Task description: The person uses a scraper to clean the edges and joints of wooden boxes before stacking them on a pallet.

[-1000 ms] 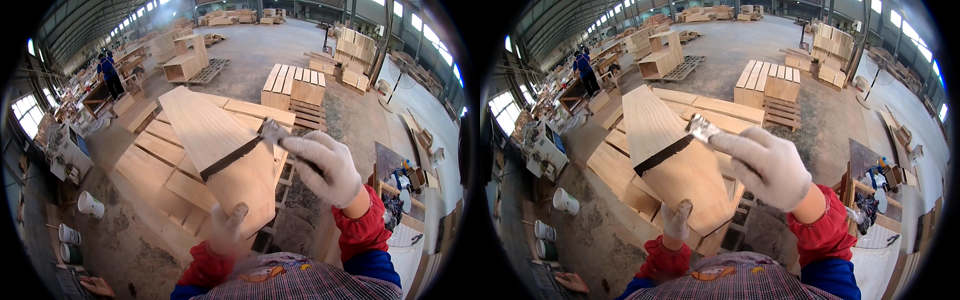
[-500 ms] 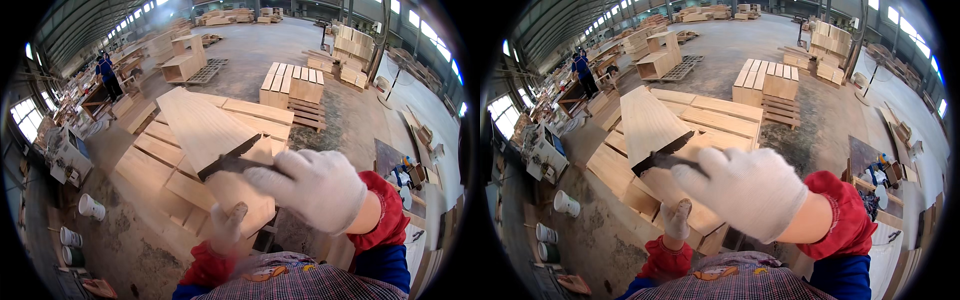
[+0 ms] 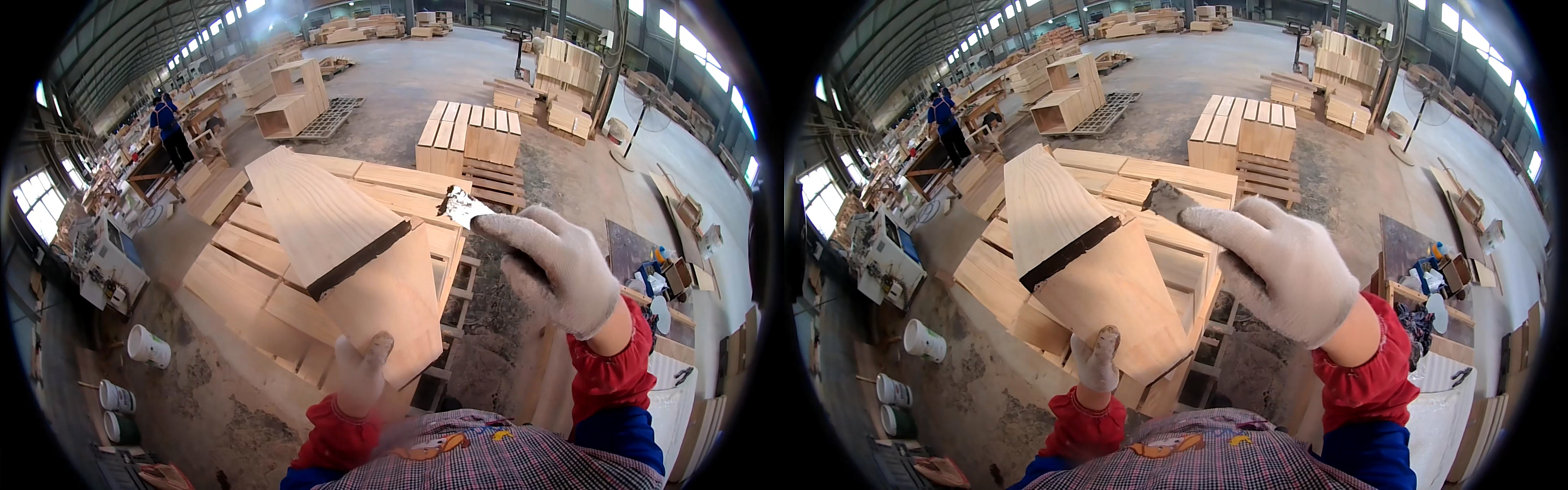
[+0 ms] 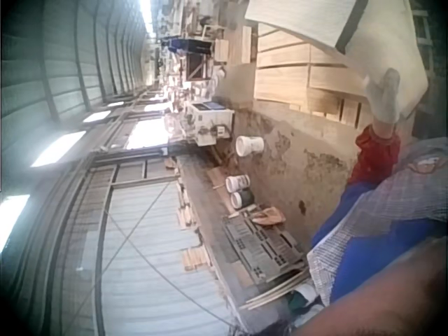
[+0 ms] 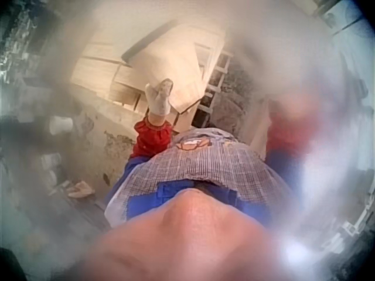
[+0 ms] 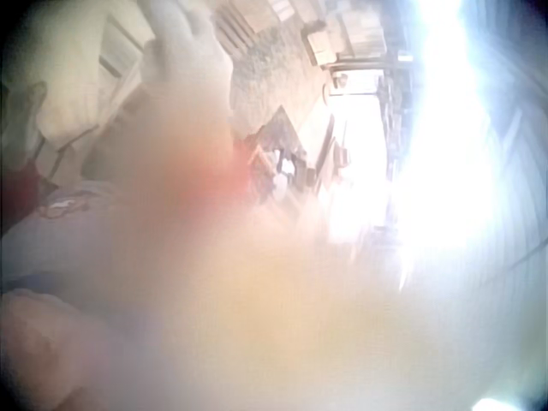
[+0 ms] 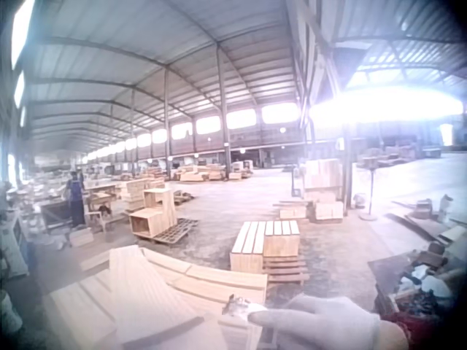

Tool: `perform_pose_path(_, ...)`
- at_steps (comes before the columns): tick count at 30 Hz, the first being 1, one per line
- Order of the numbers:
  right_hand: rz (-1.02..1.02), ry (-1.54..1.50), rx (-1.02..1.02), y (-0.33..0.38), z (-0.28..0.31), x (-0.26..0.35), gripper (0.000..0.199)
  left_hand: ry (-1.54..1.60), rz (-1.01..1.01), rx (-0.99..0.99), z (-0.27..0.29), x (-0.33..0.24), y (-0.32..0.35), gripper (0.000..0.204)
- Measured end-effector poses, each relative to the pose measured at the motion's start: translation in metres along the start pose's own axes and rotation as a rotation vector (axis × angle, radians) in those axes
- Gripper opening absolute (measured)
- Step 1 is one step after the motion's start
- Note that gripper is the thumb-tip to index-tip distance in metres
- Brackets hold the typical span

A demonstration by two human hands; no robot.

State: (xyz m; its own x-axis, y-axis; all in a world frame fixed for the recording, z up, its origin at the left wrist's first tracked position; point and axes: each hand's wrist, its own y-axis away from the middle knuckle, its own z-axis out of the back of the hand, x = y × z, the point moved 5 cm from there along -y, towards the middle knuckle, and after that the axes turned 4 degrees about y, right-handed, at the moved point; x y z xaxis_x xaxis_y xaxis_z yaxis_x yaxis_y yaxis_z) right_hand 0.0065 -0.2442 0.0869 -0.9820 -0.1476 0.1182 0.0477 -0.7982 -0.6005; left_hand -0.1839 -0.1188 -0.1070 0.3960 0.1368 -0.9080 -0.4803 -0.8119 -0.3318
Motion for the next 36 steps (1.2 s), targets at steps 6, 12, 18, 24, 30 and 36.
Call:
perform_pose_path(6,-0.535,-1.174,0.089,0.02,-0.041,0.002,0.052,0.135,0.104,0.09,-0.012,-0.015,-0.008,0.017)
perform_pose_path(12,-0.389,-1.349,0.095,0.02,-0.07,0.03,0.05,0.076,0.02,0.078,-0.012,-0.009,-0.011,0.019)
perform_pose_path(18,-0.029,-0.111,-0.208,0.007,-0.053,0.047,0.046,0.118,0.099,0.234,-0.01,-0.014,-0.011,0.032)
perform_pose_path(24,-0.005,-0.19,-0.118,0.003,-0.053,0.056,0.041,0.124,0.111,0.238,-0.01,-0.008,-0.01,0.034)
perform_pose_path(30,-0.002,-0.216,-0.25,-0.006,-0.06,0.038,0.044,0.142,0.107,0.236,-0.015,-0.014,-0.01,0.033)
perform_pose_path(36,0.037,-0.137,0.013,-0.007,-0.038,0.06,0.04,0.068,0.104,0.251,-0.009,-0.011,-0.011,0.033)
